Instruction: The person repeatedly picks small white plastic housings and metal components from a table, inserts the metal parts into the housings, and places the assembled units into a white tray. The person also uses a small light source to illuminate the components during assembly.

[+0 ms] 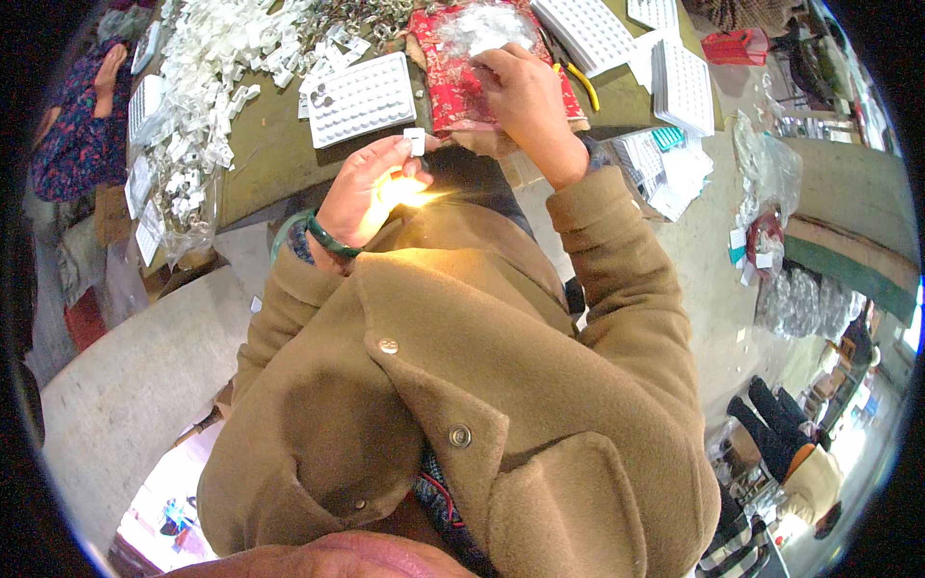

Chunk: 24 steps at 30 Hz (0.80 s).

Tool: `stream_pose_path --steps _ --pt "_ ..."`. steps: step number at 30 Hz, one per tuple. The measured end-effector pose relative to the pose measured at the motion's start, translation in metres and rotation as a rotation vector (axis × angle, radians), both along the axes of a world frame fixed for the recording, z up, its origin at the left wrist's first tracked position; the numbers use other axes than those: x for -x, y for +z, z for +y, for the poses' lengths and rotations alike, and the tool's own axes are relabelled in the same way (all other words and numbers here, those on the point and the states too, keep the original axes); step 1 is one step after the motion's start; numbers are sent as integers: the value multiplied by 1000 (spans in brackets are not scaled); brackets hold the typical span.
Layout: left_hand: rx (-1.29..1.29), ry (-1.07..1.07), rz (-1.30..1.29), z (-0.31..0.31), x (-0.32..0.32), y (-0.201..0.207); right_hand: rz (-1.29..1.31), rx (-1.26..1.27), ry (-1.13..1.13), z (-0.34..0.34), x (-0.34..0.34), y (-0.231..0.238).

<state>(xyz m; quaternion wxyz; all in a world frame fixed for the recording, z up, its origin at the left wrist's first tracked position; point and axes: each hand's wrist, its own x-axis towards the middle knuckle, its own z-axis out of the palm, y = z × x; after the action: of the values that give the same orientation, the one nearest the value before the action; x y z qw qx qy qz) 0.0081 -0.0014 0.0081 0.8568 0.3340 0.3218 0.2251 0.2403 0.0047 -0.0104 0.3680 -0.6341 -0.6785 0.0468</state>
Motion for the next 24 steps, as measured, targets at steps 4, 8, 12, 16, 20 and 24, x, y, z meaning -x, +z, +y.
stream_pose_path --steps 4,8,12,16,20,24 --pt "73 3 -10 7 -4 -5 -155 105 -32 13 5 -15" --pt "101 46 41 8 -3 -9 -134 40 -41 15 3 -18" --pt "249 183 -26 12 -7 -10 310 82 -45 13 0 -7" --pt "232 211 -81 15 -16 -4 1168 340 78 -5 9 9" --pt "200 209 -140 12 -19 7 1350 399 234 -17 26 21" --pt "147 160 -260 8 -16 12 1277 329 311 -26 44 25"
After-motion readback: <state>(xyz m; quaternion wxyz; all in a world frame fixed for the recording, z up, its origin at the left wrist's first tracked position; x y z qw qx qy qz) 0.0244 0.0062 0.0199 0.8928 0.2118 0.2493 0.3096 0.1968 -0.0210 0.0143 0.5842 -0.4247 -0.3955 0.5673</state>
